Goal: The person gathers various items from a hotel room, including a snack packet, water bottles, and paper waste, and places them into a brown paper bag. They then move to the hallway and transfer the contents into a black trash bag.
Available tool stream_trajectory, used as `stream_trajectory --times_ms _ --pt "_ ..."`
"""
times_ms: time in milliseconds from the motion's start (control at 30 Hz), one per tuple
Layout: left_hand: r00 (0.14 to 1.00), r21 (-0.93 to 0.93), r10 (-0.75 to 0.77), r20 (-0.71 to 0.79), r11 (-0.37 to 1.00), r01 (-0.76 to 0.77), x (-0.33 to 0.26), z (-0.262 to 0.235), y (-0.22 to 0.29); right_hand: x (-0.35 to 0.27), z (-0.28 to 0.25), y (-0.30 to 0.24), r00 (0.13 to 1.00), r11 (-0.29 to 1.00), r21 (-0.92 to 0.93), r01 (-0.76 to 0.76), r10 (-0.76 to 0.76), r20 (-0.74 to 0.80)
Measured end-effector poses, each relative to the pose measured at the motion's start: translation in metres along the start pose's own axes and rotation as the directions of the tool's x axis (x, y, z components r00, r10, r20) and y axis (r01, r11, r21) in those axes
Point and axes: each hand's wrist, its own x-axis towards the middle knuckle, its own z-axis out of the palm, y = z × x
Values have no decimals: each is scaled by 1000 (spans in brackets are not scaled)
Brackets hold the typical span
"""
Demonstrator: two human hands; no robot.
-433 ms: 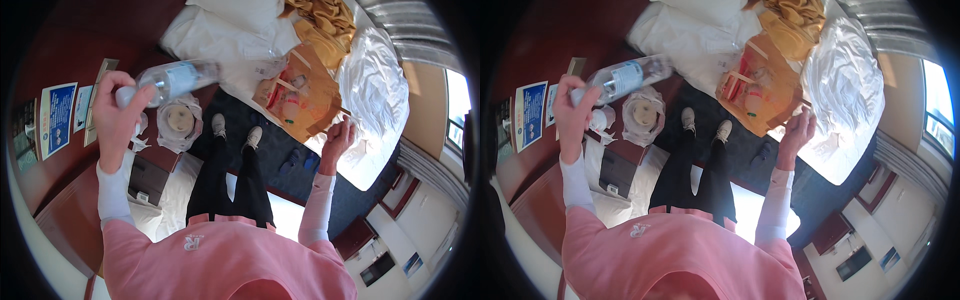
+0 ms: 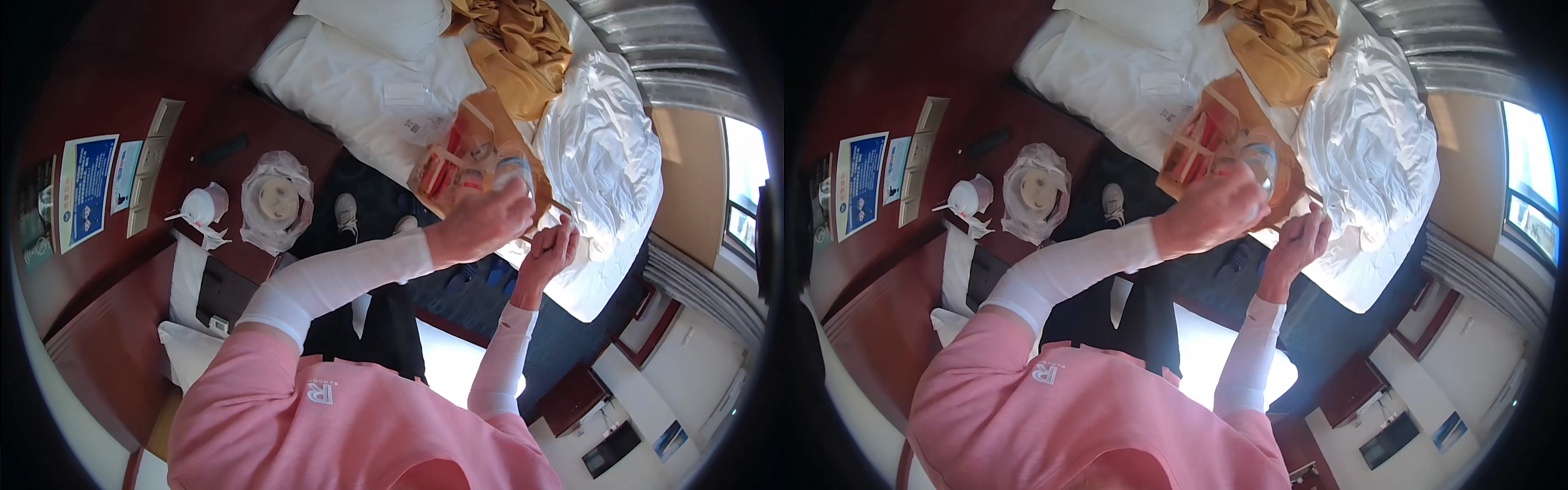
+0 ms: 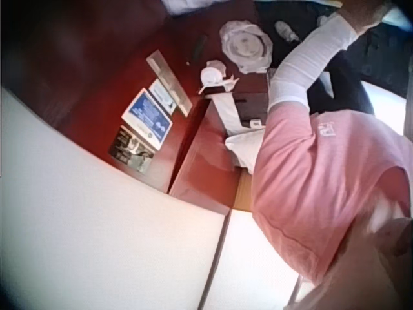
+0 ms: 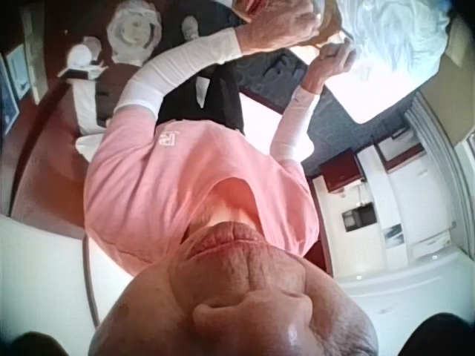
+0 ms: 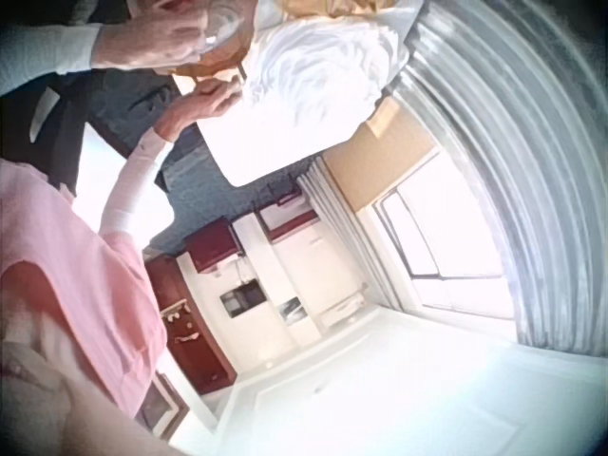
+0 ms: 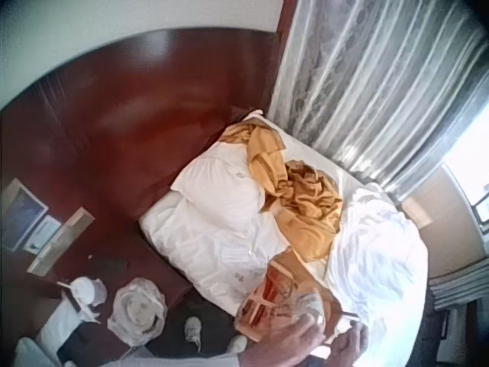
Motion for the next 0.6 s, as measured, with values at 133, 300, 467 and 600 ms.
stream_trajectory --times_ms 133,300,467,600 --pt "975 -344 -53 217 930 127 -13 32 20 7 -28 8 998 999 31 30 -28 -52" --pt "922 -322 -350 -167 903 285 -41 21 -44 11 -52 19 985 977 -173 -122 98 -145" --pt "846 158 -532 10 837 524 -77 73 -208 19 -58 13 995 984 163 -78 86 -42" --pt "878 502 -446 173 807 311 -93 132 -286 27 -56 6 994 977 185 -105 109 -7"
